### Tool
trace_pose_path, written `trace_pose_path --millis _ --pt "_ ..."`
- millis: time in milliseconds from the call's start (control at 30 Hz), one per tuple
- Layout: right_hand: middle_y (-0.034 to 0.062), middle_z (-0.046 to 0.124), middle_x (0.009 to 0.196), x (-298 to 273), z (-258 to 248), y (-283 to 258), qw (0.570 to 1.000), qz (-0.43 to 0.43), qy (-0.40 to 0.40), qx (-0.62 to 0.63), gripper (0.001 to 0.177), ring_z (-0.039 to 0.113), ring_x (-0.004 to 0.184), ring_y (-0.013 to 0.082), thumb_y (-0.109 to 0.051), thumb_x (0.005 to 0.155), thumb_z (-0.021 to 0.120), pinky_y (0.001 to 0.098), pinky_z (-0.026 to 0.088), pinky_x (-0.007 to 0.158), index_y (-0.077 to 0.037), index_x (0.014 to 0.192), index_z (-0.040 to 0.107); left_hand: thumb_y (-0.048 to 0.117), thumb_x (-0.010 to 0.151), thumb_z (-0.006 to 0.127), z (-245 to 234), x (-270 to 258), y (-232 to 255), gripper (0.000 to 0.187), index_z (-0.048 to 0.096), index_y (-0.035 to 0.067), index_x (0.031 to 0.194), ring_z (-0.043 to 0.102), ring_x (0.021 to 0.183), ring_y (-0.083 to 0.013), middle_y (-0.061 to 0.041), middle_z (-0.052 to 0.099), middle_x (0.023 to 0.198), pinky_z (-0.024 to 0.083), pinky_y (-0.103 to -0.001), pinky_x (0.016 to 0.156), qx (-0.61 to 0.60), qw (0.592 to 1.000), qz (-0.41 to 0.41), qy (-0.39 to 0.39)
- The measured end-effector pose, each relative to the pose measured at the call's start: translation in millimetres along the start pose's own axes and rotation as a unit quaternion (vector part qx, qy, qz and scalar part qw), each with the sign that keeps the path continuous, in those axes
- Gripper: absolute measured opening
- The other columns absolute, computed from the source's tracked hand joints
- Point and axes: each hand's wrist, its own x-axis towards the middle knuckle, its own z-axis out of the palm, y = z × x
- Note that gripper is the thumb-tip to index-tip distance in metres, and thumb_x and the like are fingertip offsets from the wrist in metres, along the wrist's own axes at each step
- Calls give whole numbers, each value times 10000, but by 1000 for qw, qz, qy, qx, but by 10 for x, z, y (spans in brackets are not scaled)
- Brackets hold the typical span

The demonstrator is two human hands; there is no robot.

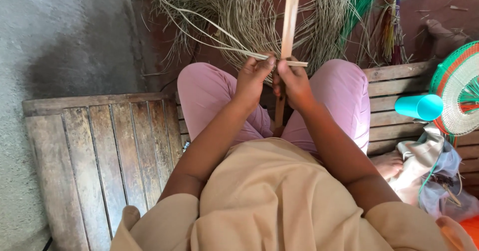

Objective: Preparing long plant fibers for weaving by manually separating them from a bundle and using a wooden stick as a guide.

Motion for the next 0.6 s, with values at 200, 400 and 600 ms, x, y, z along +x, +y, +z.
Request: trace_pose_path --millis 200,400,600 --pt "155 541 494 125 178 -9 990 -77 48 -111 402 525 294 220 -333 1127 494 310 392 275 16 938 554 326 1053 594 257 -45 114 340 691 5 1109 639 403 -330 -207 586 566 519 -402 360 59 996 3 60" --pt "94 599 558 42 226 -152 938 -177 76 -287 231 572 542 131 -205 1076 669 295 457 511 7 987 683 239 968 691 79 185 -207 176 715 70 924 634 706 -150 -76 663 748 561 -309 699 55 988 -46 135" --pt "273 723 867 -8 141 -114 889 -147 81 -425 428 723 900 454 -309 998 779 539 556 772 43 1224 694 132 958 620 -130 460 -513 181 735 15 1034 680 720 -208 -112 706 822 594 -375 674 63 985 -59 148"
